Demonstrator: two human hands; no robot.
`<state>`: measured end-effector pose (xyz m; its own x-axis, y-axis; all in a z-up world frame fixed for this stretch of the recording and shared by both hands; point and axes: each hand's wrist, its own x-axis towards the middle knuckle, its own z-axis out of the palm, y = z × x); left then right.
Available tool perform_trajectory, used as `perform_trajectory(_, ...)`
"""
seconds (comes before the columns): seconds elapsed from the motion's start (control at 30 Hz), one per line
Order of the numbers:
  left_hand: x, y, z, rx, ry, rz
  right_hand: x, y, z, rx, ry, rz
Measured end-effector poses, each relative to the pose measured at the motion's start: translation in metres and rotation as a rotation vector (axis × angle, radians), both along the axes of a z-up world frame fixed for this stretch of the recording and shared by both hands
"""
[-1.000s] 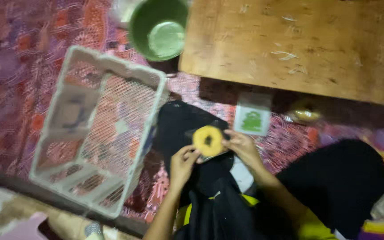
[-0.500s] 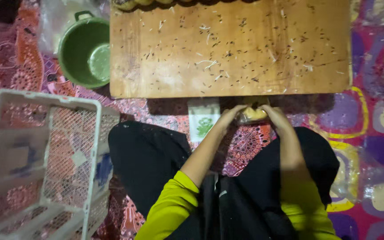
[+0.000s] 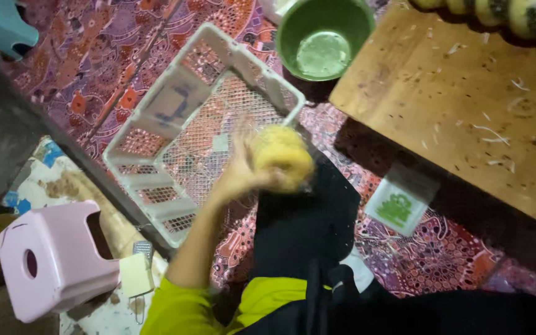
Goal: The person sits on a patterned floor mat and repeatedly picks doughnuts from a wooden board, places each into a small plastic bag, and then puts the bagged doughnut into a white plastic crate. The process continues for the duration of the clip.
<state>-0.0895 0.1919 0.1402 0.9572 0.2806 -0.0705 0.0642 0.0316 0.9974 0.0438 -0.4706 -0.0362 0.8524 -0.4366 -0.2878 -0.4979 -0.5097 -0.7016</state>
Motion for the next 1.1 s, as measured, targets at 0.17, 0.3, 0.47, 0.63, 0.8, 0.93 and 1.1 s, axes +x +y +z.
perform_trajectory(0.17,0.084,0.105,-0.034,0.958,0.443,0.308,-0.008,-0.002,0.017,-0.059,0.096,-0.140)
perform_trajectory(0.3,0.124,0.100,-0.154,1.054,0.407,0.247,0.007,0.000,0.025,-0.102,0.130,-0.148)
perform_trajectory(0.47,0.149,0.101,-0.197,0.787,0.153,0.125,0.000,-0.006,0.028,-0.175,0.119,-0.169)
perform_trajectory(0.63,0.110,0.040,-0.102,0.795,-0.100,0.488,-0.028,0.002,0.040,-0.349,-0.008,-0.110)
perform_trajectory(0.8,0.119,-0.149,-0.108,0.845,0.212,-0.471,-0.017,0.065,0.025,-0.423,-0.251,0.231)
perform_trajectory(0.93,0.153,-0.227,-0.187,1.336,0.229,-0.663,0.025,0.187,-0.054,-0.235,0.070,0.664)
perform_trajectory(1.1,0.156,-0.224,-0.243,1.341,0.409,-0.805,0.070,0.290,-0.100,-0.351,0.030,1.163)
